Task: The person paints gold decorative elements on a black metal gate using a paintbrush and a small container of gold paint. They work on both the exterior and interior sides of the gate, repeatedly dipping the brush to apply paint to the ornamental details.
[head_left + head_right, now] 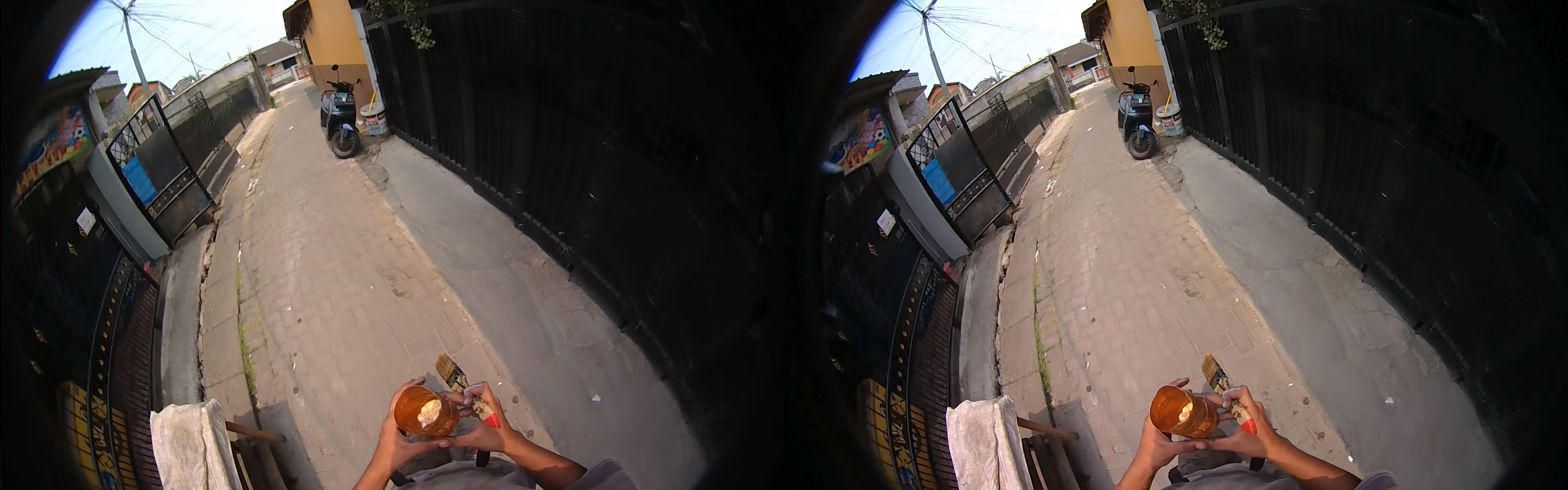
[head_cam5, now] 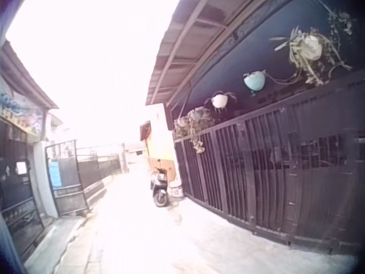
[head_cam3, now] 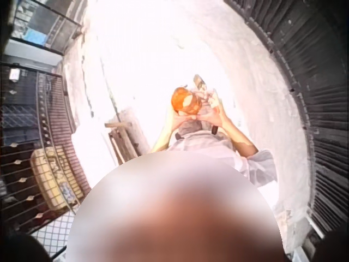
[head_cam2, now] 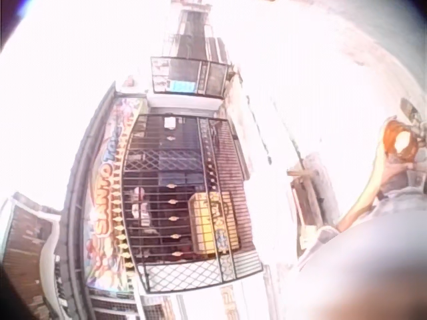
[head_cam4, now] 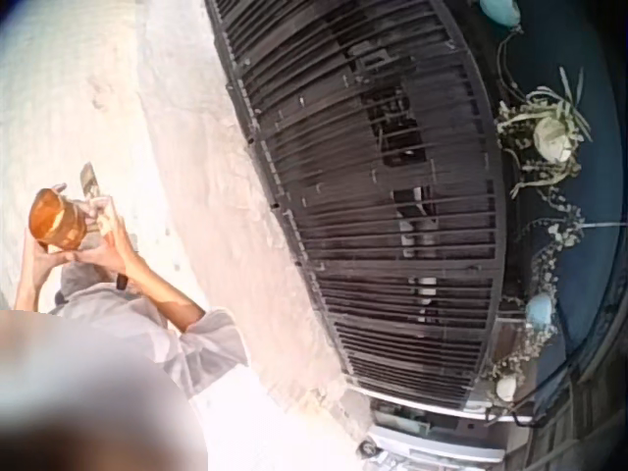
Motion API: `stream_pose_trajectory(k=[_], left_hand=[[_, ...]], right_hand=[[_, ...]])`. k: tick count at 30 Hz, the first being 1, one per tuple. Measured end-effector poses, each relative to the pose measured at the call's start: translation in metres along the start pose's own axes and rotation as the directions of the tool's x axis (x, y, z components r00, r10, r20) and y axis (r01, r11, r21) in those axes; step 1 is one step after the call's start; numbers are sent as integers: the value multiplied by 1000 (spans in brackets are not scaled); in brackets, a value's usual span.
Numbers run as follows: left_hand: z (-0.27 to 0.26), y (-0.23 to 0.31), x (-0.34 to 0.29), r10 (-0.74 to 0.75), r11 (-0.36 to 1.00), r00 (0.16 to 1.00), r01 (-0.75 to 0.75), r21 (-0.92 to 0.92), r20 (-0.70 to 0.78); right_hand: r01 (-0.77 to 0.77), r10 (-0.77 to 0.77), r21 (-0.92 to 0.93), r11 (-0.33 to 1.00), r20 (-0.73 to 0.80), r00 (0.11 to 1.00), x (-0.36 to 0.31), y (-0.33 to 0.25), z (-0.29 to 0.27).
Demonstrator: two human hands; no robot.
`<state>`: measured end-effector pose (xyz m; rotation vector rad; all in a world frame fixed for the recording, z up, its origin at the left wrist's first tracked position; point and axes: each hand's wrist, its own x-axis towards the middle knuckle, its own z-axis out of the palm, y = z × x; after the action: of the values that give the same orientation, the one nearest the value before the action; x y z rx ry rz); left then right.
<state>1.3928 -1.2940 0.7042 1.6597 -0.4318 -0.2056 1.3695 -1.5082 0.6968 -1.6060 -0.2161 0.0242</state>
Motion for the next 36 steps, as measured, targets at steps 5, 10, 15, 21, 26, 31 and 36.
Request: stream_pose_trajectory(k=[5, 10, 15, 21, 26, 31, 36], left_hand=[[-76, -37, 110, -39, 968, 952, -39, -249, -303], [-207, -94, 182, -246, 966, 955, 229, -117, -165], [-277, -191, 215, -564, 824, 777, 511, 243, 280], [-367, -258, 309, -660, 748, 748, 647, 149, 66], [-454, -307, 416, -657, 750, 754, 653, 103, 0], [-556, -342, 531, -648, 757, 761, 648, 86, -25], [-671, -358, 615, -639, 764, 765, 643, 54, -73]], right_hand=[[128, -127, 9, 992, -44, 991, 158, 34, -7], [129, -110, 62, 990, -249, 962, 334, 37, -14], [205, -184, 44, 978, -294, 938, 496, 40, -4], [145, -111, 88, 985, -313, 943, 652, 75, 28], [152, -115, 112, 982, -279, 953, 787, 118, 76], [89, -56, 125, 988, -249, 967, 940, 141, 132], [6, 10, 104, 995, -148, 989, 1092, 145, 205]])
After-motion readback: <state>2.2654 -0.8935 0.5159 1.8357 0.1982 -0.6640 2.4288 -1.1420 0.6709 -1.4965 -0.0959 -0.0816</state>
